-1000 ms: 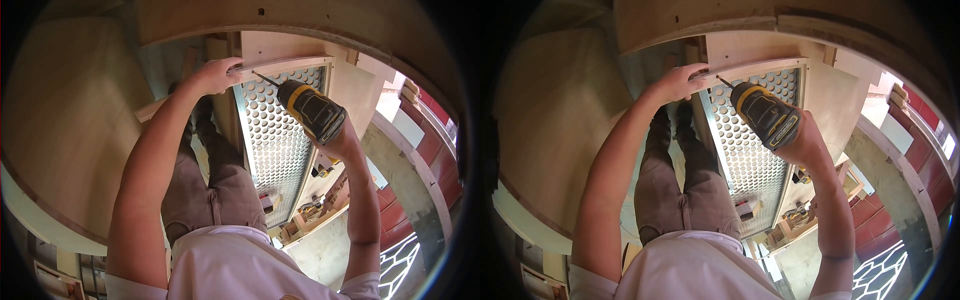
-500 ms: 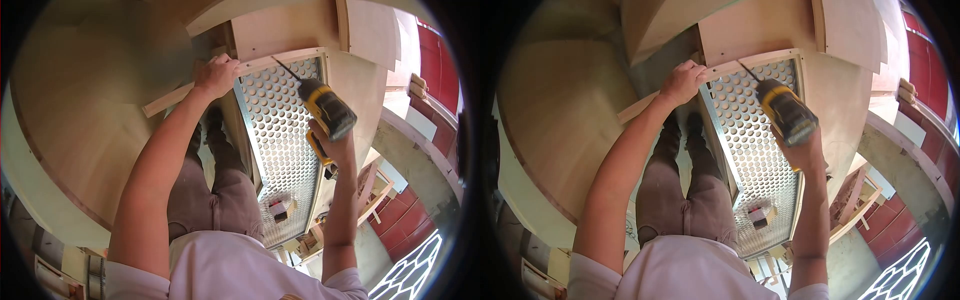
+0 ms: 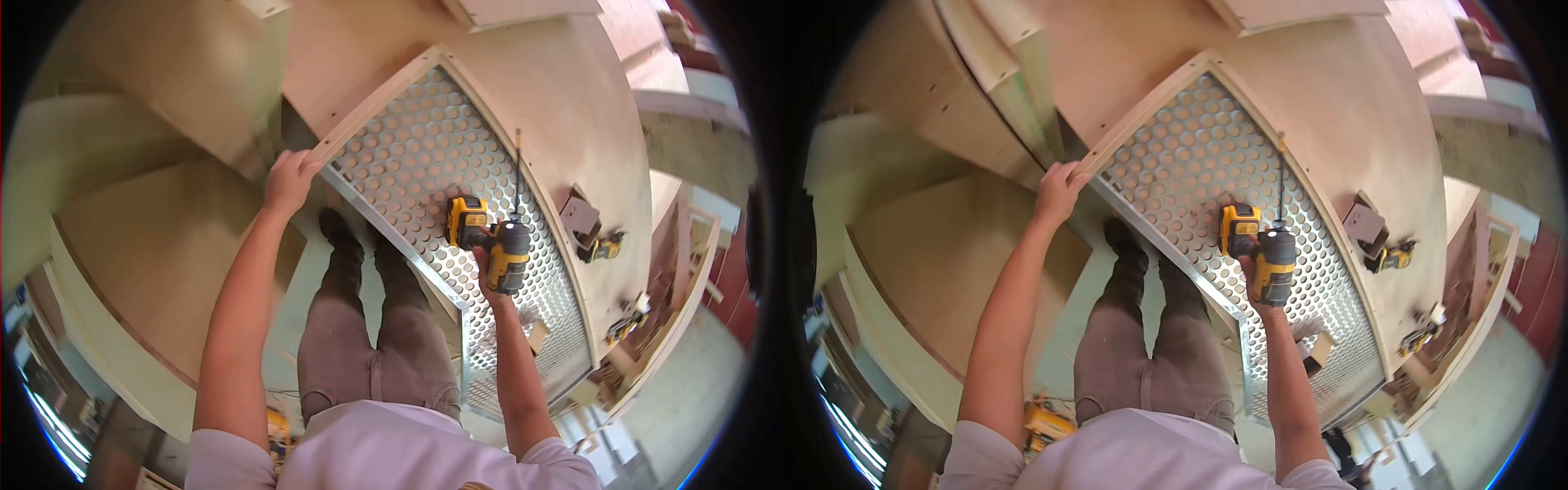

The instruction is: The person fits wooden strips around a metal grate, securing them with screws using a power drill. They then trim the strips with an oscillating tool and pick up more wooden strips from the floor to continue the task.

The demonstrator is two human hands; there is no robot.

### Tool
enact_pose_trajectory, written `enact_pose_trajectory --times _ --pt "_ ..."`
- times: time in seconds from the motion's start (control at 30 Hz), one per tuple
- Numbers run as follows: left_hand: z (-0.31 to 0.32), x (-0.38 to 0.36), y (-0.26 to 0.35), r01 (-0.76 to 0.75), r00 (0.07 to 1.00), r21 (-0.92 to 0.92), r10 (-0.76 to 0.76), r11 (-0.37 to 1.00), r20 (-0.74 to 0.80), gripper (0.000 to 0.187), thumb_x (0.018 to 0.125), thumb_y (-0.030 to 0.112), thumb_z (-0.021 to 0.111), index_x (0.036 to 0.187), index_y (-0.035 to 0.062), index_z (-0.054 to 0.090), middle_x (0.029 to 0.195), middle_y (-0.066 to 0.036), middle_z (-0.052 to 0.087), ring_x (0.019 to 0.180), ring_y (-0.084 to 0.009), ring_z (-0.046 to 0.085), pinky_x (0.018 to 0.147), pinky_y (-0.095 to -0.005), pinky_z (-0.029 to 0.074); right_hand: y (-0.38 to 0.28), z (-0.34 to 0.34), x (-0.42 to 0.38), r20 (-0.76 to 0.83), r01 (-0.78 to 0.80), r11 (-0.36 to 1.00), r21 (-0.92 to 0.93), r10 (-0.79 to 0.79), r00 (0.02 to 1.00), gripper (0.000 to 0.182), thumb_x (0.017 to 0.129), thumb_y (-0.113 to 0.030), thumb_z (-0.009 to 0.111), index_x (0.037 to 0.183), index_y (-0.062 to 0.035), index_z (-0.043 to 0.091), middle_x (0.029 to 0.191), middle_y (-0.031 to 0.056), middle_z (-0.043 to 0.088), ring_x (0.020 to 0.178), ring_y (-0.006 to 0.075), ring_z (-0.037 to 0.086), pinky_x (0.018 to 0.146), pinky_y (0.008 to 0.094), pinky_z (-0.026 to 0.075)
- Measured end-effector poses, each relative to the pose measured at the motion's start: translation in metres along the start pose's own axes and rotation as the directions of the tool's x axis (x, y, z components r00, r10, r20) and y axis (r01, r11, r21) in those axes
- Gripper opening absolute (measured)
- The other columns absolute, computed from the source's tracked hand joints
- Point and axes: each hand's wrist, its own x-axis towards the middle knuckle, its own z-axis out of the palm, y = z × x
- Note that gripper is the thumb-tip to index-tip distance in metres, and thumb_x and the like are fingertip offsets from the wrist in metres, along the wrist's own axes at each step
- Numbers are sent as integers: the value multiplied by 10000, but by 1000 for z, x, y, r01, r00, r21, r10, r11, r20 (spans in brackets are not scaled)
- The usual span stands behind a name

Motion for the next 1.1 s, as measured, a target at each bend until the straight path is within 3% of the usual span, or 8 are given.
enact_pose_trajectory --times 0.1,0.23,0.3,0.47,0.67,0.87,0.97,1.1 --pt "7 7 0 8 999 106 -13 994 44 337 925 272 701 1178 51 675 1071 -190 643 1011 -406 619 884 -478 507 17 13 -10 11 -73 983 169 72 997 591 962 -141 716 1476 -58 436 1289 104 622 1209 251 589 1006 386 477" --pt "22 27 15 -214 971 293 236 932 -43 411 925 290 692 1242 37 634 1126 -204 649 1064 -408 604 941 -506 488 7 0 -6 201 -427 853 302 380 903 465 847 -191 830 1238 -75 608 1085 121 687 969 269 672 861 367 536" --pt "30 45 49 -199 979 326 204 924 19 432 926 298 685 1257 29 618 1153 -206 653 1096 -404 601 957 -517 481 15 -2 -15 168 -334 912 240 300 939 429 842 -214 836 1182 -66 620 1155 143 652 1012 293 649 885 405 517" --pt "56 112 124 -43 992 380 -6 924 127 371 949 291 637 1216 35 642 1185 -210 658 1122 -406 612 947 -510 488 13 -33 -30 81 -293 902 316 282 956 628 811 -111 769 1397 -78 546 1248 177 620 1124 354 614 970 408 506" --pt "56 119 123 -26 996 513 -20 858 85 342 994 334 543 1157 67 680 1164 -211 682 1099 -427 627 932 -530 499 47 -45 -63 53 -391 875 287 393 918 525 903 -115 730 1400 -67 566 1188 167 656 1013 321 667 887 401 543" --pt "60 131 77 -159 984 304 126 939 126 376 968 366 628 1152 57 736 1093 -183 741 1021 -327 709 879 -435 531 99 -84 -66 -142 -433 875 216 467 873 358 937 -201 716 1265 -74 651 1133 181 682 1002 344 678 868 408 545" --pt "54 119 109 -48 986 506 -40 861 161 341 991 343 598 1070 38 727 1040 -196 733 988 -379 695 834 -461 526 145 -119 -44 -400 -460 864 204 503 767 199 936 -183 702 1073 -40 716 1010 163 718 950 353 693 839 410 546" --pt "55 116 109 -115 987 601 23 791 160 321 1017 333 553 1076 46 685 1051 -193 704 988 -411 667 830 -499 514 211 -168 -1 -594 -444 895 -49 331 733 114 933 -120 654 975 -23 697 938 181 688 889 386 658 797 453 529"
